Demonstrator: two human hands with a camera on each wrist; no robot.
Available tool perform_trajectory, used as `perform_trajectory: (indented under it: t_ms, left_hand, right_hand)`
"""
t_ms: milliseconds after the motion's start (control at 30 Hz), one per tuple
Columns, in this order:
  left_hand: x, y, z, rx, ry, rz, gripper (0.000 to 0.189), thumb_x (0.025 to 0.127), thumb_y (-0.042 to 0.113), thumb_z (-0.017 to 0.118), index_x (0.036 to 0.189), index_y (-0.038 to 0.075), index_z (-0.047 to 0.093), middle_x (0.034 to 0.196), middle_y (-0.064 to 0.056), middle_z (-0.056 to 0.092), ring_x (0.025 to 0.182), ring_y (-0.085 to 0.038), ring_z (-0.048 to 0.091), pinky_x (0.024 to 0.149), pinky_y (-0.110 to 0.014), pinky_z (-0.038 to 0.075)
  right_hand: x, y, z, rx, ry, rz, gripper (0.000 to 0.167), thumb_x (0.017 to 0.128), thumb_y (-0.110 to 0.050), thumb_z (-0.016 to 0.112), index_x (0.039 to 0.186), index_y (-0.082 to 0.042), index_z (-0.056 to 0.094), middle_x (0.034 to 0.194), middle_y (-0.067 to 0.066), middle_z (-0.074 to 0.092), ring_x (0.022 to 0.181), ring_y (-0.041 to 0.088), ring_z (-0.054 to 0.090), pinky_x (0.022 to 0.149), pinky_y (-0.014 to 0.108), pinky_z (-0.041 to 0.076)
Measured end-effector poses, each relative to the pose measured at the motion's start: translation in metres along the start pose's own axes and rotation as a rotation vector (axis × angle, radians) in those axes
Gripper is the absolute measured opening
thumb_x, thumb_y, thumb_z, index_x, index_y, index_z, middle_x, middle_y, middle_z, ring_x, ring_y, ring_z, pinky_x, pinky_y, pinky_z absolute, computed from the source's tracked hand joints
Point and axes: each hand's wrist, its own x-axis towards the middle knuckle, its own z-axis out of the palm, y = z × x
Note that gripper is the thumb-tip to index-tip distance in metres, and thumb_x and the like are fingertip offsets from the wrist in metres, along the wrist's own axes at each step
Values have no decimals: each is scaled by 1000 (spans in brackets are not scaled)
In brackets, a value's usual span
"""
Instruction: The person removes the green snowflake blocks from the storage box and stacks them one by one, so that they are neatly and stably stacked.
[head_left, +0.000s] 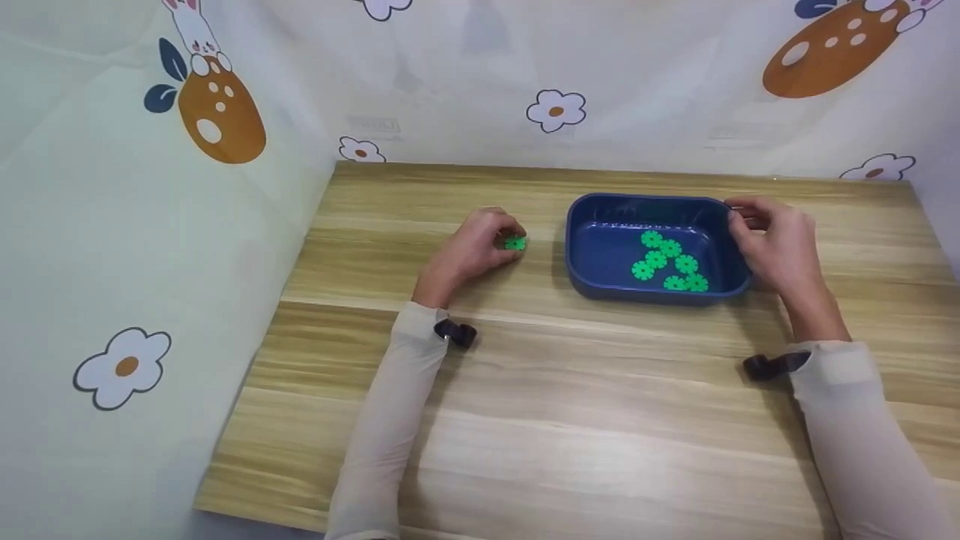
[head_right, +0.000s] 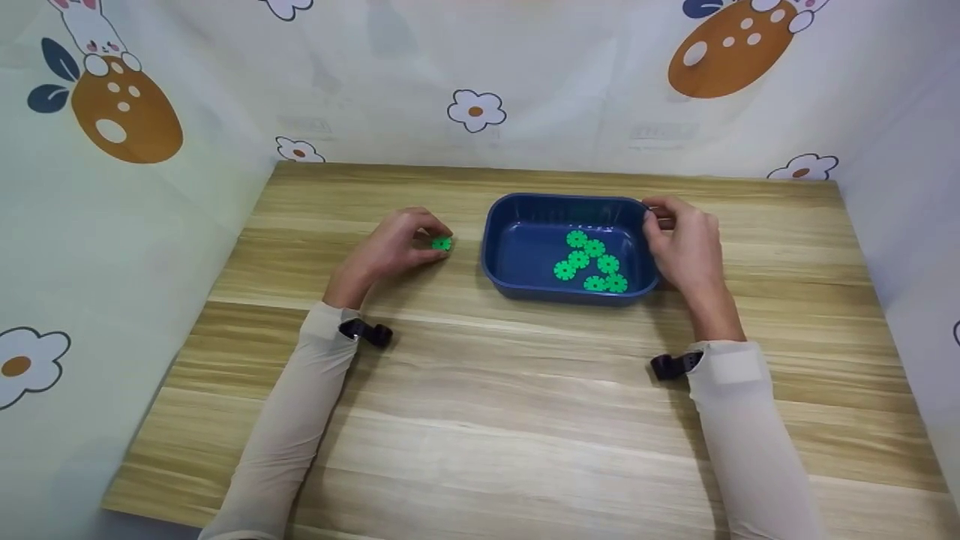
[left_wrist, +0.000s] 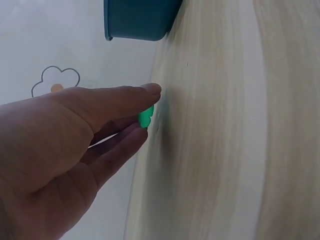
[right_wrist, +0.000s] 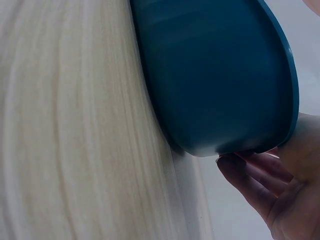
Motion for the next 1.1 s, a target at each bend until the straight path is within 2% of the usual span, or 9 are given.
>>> perform_trajectory:
  t_ms: [200,767,967,1100]
  left_hand:
    - [-2,-1,0,-18,-36,-7,27,95,16,85,117,2,81,116,-14,78,110,-27,71,100,-39,59]
    - [-4,-3,-1,-46,-51,-47,29,96,22,84,117,2,80,112,-14,75,104,-25,70,92,-36,59]
    - [-5,-5,-1,-68,-54,-67,30,95,21,85,118,2,80,113,-13,75,104,-24,71,94,-36,60]
    - [-5,-5,-2,-55,-54,-58,31,95,22,85,118,2,80,114,-14,76,106,-26,69,96,-37,58]
  right_hand:
    - [1,1,2,15,13,-5,29,104,-17,66,127,-3,79,115,26,79,80,-26,57,75,-3,46]
    - [0,-2,0,9,3,27,32,105,-23,65,129,-5,79,118,25,79,79,-25,56,74,-3,47]
    - [0,-2,0,-3,-7,37,34,106,-25,64,130,-5,78,122,23,79,83,-23,56,76,-3,47]
    - [0,-1,0,4,1,25,34,106,-24,65,129,-4,78,121,24,79,81,-25,56,76,-4,46]
